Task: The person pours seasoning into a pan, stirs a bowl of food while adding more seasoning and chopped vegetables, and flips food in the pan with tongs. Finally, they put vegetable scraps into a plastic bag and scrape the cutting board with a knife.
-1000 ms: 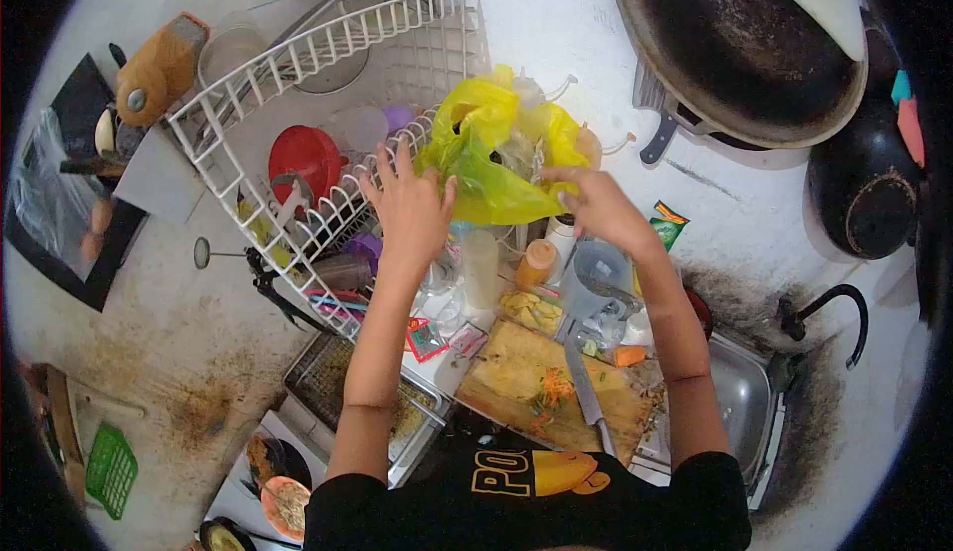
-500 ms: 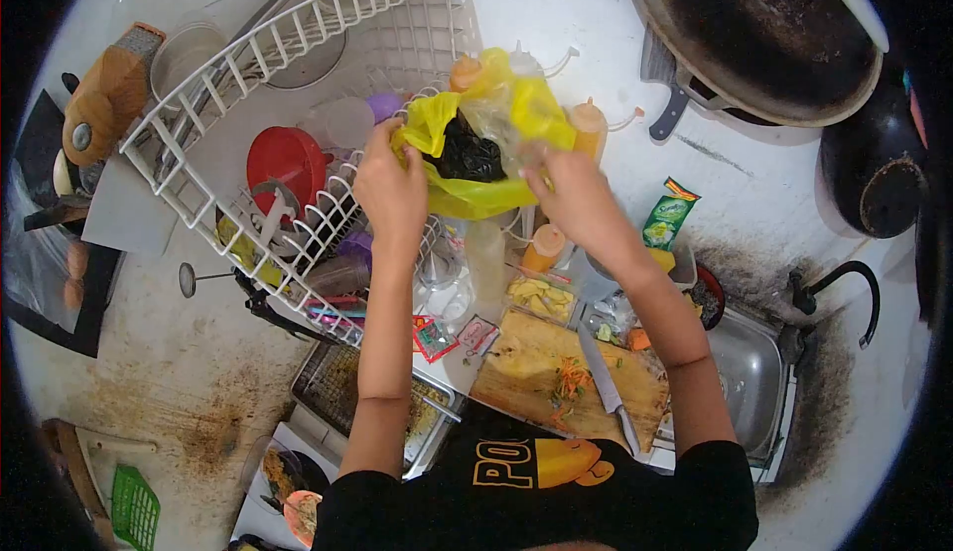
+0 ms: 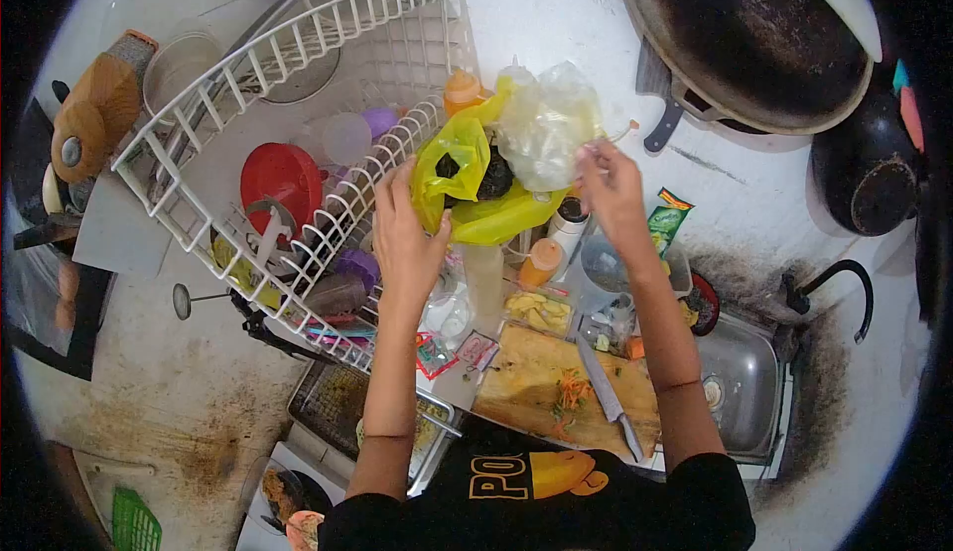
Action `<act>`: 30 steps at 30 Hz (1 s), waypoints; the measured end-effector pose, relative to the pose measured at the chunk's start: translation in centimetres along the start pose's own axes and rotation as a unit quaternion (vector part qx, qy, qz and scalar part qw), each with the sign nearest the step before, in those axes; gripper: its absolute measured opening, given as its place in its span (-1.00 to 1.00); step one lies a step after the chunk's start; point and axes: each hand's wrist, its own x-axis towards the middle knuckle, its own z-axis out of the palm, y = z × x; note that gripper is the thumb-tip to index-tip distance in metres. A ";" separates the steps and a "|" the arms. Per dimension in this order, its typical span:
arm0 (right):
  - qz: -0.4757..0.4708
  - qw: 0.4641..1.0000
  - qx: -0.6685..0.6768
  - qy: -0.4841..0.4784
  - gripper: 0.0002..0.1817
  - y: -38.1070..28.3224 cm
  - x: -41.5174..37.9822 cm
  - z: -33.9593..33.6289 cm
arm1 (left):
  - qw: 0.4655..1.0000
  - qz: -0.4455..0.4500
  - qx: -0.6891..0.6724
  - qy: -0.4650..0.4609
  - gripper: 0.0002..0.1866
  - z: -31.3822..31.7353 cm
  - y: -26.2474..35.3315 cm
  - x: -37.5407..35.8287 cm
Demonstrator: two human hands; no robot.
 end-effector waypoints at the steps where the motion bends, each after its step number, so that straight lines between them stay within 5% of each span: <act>1: 0.001 1.000 -0.002 0.001 -0.77 -0.2 -0.1 -0.7 | 1.000 0.018 0.022 0.002 -0.29 0.1 0.2 0.0; 9: 0.029 0.980 0.194 0.033 -0.69 -2.5 -4.6 -6.5 | 0.995 0.101 -0.004 0.026 -0.24 0.9 4.1 -1.7; 12: 0.086 0.966 0.243 0.013 -0.75 -1.3 -8.0 -7.6 | 0.976 0.128 -0.175 -0.022 -0.24 2.1 6.4 -3.5; 15: 0.073 0.973 0.191 -0.108 -0.79 1.7 -11.6 -8.6 | 0.851 -0.051 -0.491 -0.179 -0.28 4.2 8.9 -6.2; 17: 0.109 0.975 0.184 -0.066 -0.80 1.3 -13.8 -8.7 | 0.830 -0.091 -0.511 -0.202 -0.42 5.6 9.1 -7.7; 19: 0.121 0.979 0.163 -0.027 -0.81 2.5 -15.7 -9.5 | 0.731 -0.281 -0.577 -0.231 -0.57 7.2 7.6 -9.6; 23: 0.168 0.957 0.234 -0.019 -0.65 4.7 -19.6 -13.0 | 0.679 -0.283 -0.646 -0.203 -0.66 8.6 5.7 -13.2; 25: 0.175 0.954 0.243 -0.025 -0.51 4.8 -21.4 -14.3 | 0.537 -0.327 -0.755 -0.188 -0.66 7.7 7.5 -14.8; 28: 0.210 0.943 0.259 -0.003 -0.43 5.9 -24.0 -16.2 | 0.492 -0.388 -0.758 -0.183 -0.66 7.0 11.8 -16.9; 29: 0.217 0.941 0.259 -0.006 -0.43 6.1 -24.9 -16.3 | 0.492 -0.394 -0.755 -0.179 -0.66 7.2 13.4 -18.5; 30: 0.150 0.967 0.205 -0.014 -0.44 6.2 -25.8 -15.9 | 0.613 -0.342 -0.670 -0.242 -0.63 7.7 15.1 -20.3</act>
